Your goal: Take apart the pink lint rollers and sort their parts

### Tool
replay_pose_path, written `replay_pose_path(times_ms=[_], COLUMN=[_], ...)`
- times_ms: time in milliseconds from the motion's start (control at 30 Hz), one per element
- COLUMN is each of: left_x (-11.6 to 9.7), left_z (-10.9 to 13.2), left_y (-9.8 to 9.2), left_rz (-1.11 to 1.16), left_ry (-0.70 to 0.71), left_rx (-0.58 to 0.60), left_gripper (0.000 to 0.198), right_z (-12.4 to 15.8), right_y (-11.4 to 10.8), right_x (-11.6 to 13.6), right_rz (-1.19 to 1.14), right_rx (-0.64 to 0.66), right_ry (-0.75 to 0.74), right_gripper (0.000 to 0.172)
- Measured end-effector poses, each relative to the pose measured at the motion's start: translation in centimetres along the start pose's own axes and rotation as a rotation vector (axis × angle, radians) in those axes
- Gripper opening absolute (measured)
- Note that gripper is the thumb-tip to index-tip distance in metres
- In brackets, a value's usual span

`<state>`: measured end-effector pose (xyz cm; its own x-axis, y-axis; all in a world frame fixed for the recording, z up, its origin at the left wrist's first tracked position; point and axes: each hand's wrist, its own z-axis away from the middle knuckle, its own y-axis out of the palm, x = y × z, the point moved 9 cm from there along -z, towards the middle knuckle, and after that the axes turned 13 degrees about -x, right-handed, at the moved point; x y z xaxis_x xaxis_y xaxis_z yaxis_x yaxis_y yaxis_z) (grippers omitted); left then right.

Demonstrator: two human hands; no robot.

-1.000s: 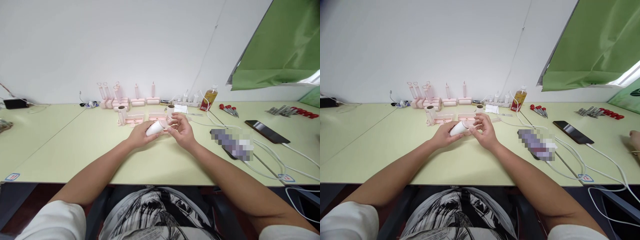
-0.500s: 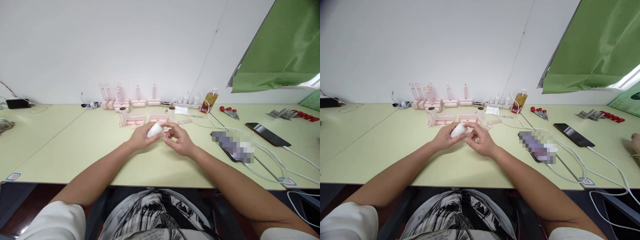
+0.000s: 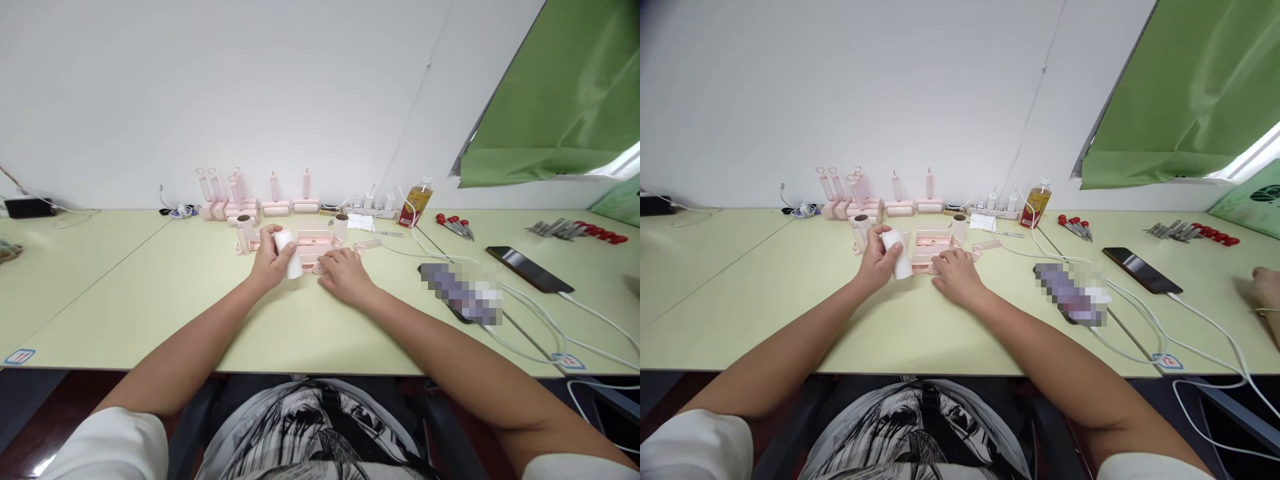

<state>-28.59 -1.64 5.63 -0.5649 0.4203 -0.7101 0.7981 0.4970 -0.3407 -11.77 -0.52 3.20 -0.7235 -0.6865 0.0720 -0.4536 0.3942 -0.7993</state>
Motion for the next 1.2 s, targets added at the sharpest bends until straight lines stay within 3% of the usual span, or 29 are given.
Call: replay_pose_path(times_ms=[200, 333, 433, 533, 700, 800, 900, 1000, 1200], left_x=[1.0, 2.2, 2.7, 2.4, 0.7, -0.2, -1.0, -1.8, -2.8], left_z=[-0.4, -0.3, -0.1, 0.4, 1.4, 1.8, 2.5, 2.8, 2.4], left_y=[-0.5, -0.2, 0.3, 1.2, 2.9, 3.3, 3.8, 3.9, 3.3], left_rz=[0.203, 0.380, 0.555, 0.653, 0.751, 0.796, 0.782, 0.655, 0.261], left_ry=[-0.249, -0.516, -0.662, -0.717, -0.702, -0.692, -0.682, -0.587, -0.307], left_rx=[-0.100, -0.130, -0.133, -0.050, 0.146, 0.219, 0.349, 0.447, 0.450], left_gripper=[0.034, 0.037, 0.042, 0.044, 0.047, 0.053, 0.055, 0.053, 0.050], right_z=[-0.4, -0.4, -0.3, 0.2, 0.5, 0.3, 0.3, 0.4, 0.6], right_y=[0.9, 0.6, -0.4, -1.9, -2.1, -1.6, -1.5, -1.7, -2.6], right_x=[-0.5, -0.7, 0.1, 0.9, -0.3, -1.0, -2.2, -3.1, -3.4], right_rz=[0.007, -0.073, -0.266, -0.584, -1.061, -1.208, -1.263, -1.264, -1.116], right_rx=[-0.002, -0.030, -0.088, -0.173, -0.219, -0.214, -0.243, -0.281, -0.312], right_ry=[0.020, 0.026, -0.030, -0.020, 0.297, 0.409, 0.498, 0.556, 0.534], right_gripper=[0.019, 0.014, 0.014, 0.014, 0.025, 0.033, 0.039, 0.043, 0.040])
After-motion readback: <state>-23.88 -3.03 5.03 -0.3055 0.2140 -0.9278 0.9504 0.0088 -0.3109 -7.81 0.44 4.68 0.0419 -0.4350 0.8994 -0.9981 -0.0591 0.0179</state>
